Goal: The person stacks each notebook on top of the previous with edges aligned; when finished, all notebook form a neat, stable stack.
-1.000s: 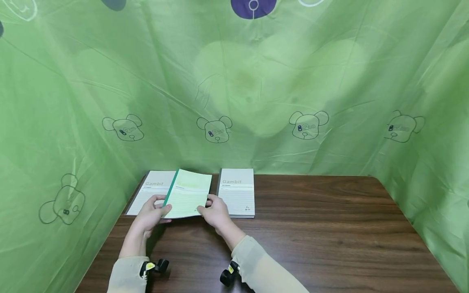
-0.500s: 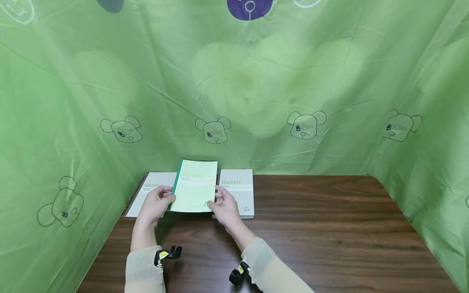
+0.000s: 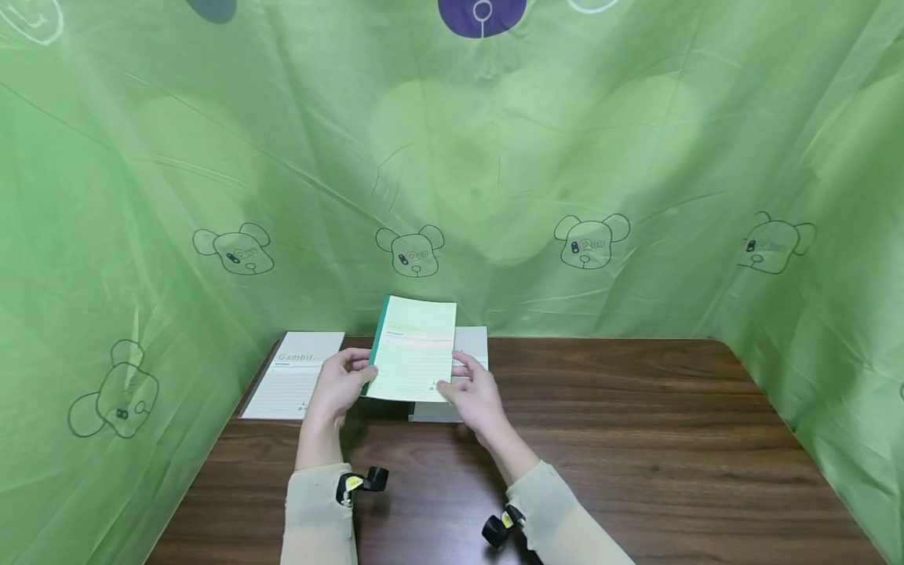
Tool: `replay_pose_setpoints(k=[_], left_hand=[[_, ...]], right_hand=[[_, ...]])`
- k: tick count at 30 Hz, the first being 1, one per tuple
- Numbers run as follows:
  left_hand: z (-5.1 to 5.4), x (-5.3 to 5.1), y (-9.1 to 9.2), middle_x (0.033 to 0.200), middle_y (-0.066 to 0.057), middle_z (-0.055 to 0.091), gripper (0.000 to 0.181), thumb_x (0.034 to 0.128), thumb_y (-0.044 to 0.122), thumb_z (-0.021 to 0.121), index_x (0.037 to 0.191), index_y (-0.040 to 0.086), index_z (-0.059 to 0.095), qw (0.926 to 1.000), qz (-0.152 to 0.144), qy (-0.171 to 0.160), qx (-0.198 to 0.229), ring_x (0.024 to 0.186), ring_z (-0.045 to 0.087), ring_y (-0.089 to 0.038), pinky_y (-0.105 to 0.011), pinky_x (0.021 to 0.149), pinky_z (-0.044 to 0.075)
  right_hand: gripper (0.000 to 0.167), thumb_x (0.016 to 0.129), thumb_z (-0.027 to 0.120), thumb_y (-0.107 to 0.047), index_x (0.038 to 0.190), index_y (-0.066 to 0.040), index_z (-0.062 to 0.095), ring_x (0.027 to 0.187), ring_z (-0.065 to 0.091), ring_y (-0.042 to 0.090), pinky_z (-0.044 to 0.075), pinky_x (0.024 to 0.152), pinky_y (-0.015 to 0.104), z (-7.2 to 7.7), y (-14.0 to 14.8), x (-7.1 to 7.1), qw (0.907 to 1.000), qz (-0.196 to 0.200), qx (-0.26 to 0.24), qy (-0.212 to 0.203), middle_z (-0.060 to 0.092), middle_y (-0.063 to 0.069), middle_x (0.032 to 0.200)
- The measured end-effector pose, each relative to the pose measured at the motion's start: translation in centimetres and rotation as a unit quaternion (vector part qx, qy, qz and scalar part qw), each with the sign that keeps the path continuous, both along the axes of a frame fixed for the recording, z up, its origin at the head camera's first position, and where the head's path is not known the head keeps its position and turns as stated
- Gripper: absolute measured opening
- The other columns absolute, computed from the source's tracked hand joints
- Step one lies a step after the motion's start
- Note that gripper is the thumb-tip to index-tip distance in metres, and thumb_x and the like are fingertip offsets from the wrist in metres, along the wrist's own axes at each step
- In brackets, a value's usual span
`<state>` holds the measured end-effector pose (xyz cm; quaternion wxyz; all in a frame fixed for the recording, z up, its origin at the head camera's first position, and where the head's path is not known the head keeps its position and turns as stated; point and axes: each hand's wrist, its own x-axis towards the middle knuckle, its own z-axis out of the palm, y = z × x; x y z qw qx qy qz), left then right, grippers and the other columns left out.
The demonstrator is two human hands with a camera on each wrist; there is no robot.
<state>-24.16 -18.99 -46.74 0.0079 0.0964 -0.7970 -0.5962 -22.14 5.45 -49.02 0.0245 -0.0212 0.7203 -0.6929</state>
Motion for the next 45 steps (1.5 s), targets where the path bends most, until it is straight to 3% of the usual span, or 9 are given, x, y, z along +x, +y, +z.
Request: replay_pose_setpoints(k=[8, 16, 21, 26, 36, 45], left_hand=[[-0.6, -0.3, 2.8, 0.109, -0.015, 0.067, 0.034, 0.1008, 0.001, 0.070, 0.134, -0.005, 0.066, 0.9985, -0.027, 0.003, 0.047, 0.094, 0.063, -0.023, -0.034, 0.079, 0.051], [-1.2, -0.4, 4.4, 0.103, -0.014, 0.067, 0.029, 0.0994, -0.001, 0.072, 0.128, -0.003, 0.065, 0.9977, -0.061, 0.010, 0.028, 0.081, 0.062, -0.021, -0.034, 0.067, 0.054], [-1.9, -0.7, 4.7, 0.102, -0.014, 0.065, 0.029, 0.0977, -0.002, 0.073, 0.126, -0.004, 0.066, 0.9983, -0.058, 0.007, 0.002, 0.080, 0.060, -0.021, -0.034, 0.066, 0.053], [-2.9, -1.1, 5.0, 0.102, -0.013, 0.065, 0.029, 0.0977, 0.000, 0.074, 0.125, -0.004, 0.067, 0.9978, -0.059, 0.001, -0.032, 0.086, 0.060, -0.024, -0.032, 0.069, 0.051], [-4.2, -1.5, 5.2, 0.101, -0.013, 0.068, 0.028, 0.0977, 0.002, 0.076, 0.124, -0.004, 0.068, 0.9973, -0.057, -0.006, -0.044, 0.089, 0.062, -0.026, -0.034, 0.073, 0.051], [-5.2, -1.6, 5.3, 0.110, -0.014, 0.071, 0.037, 0.1000, 0.009, 0.077, 0.133, -0.006, 0.071, 0.9939, -0.066, -0.006, -0.089, 0.103, 0.064, -0.029, -0.048, 0.092, 0.054]], right_hand=[[0.067, 0.096, 0.080, -0.003, 0.159, -0.003, 0.054, 0.095, 0.070, 0.017, 0.057, 0.076, 0.027, 0.6, 4.0, 0.1, 0.9998, -0.007, -0.017, -0.008, 0.061, 0.024, 0.137], [0.066, 0.098, 0.079, -0.003, 0.160, -0.008, 0.055, 0.096, 0.068, 0.018, 0.057, 0.086, 0.024, -0.2, 5.8, 0.4, 0.9996, -0.013, -0.023, -0.003, 0.063, 0.025, 0.137], [0.066, 0.098, 0.079, -0.003, 0.160, -0.006, 0.054, 0.092, 0.067, 0.015, 0.056, 0.084, 0.022, -1.6, 5.9, 0.1, 0.9992, -0.015, -0.033, -0.017, 0.064, 0.024, 0.135], [0.066, 0.098, 0.079, -0.003, 0.159, -0.002, 0.054, 0.094, 0.069, 0.015, 0.056, 0.084, 0.022, -2.9, 6.0, 0.0, 0.9987, -0.022, -0.033, -0.031, 0.064, 0.025, 0.135], [0.063, 0.100, 0.078, -0.006, 0.158, -0.001, 0.054, 0.099, 0.069, 0.018, 0.054, 0.087, 0.021, -4.3, 6.1, -0.1, 0.9986, -0.028, -0.027, -0.036, 0.063, 0.027, 0.143], [0.059, 0.099, 0.078, -0.002, 0.153, 0.006, 0.057, 0.095, 0.071, 0.014, 0.056, 0.080, 0.020, -4.9, 6.2, -0.3, 0.9980, -0.039, -0.034, -0.035, 0.065, 0.028, 0.141]])
